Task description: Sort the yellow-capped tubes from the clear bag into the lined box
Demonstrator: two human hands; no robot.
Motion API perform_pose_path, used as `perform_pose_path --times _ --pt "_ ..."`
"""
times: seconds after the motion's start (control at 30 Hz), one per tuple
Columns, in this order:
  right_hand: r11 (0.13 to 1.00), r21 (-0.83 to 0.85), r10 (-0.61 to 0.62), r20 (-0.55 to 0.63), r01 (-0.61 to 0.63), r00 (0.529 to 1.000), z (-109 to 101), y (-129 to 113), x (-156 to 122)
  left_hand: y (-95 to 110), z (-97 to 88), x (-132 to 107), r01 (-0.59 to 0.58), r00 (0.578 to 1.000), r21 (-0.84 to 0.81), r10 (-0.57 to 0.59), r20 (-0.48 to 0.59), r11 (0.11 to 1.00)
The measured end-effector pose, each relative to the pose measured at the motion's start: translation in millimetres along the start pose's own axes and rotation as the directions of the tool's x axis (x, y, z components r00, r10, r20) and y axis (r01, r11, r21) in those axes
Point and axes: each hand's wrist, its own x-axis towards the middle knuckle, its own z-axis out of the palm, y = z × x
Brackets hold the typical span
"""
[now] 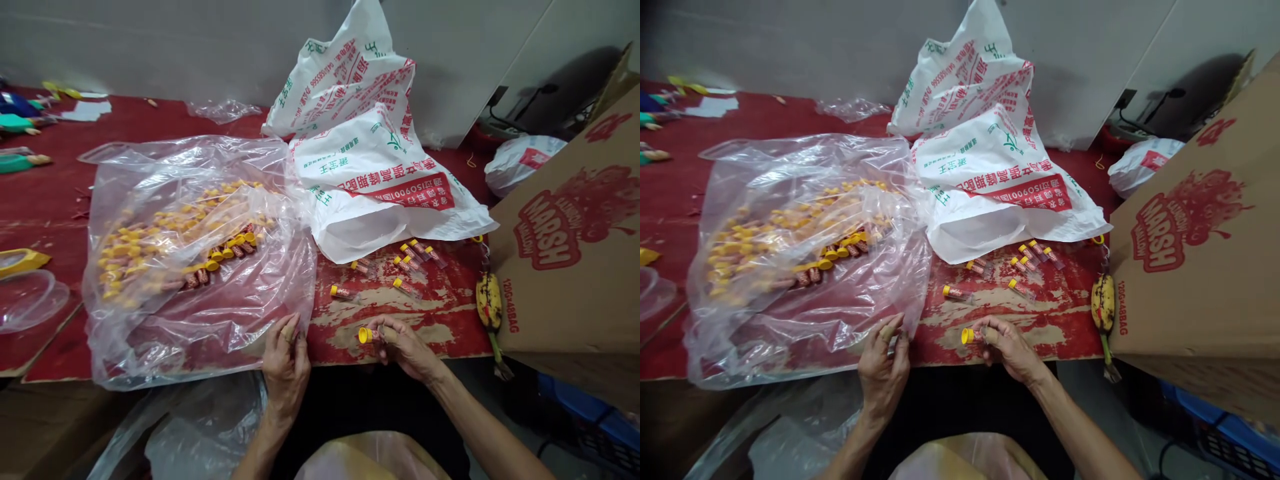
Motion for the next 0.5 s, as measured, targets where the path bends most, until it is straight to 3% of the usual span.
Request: perform_pose_path --times 0.13,0.2,0.27,0.37,0.5 --pt "1.0 0.031 -0.003 0.007 0.003 1.0 -2.3 -4.6 2.5 0.7 2.9 -3.7 0.028 0.999 -0.021 -0.028 0.027 0.999" --pt "0.998 -0.06 -0.015 -0.01 0.015 1.0 -5.2 -8.4 2.5 -0.9 3.3 -5.3 0.048 0.998 -0.02 -0.048 0.03 0.999" --pt "0.961 -0.252 -0.115 -0.003 0.111 0.993 -6.4 -13.8 0.7 -2.8 3.7 -6.6 0.062 0.998 -0.015 -0.062 0.03 0.998" --pt "0.766 -0.548 -0.345 0.092 0.337 0.934 -4.0 -22.7 -3.6 -4.2 4.7 -7.9 0.086 0.996 -0.022 -0.085 0.039 0.996" --pt "0.525 -0.731 -0.428 0.215 0.435 0.878 -0.5 -28.5 -6.8 -3.8 5.7 -8.4 0.103 0.994 -0.043 -0.1 0.053 0.994"
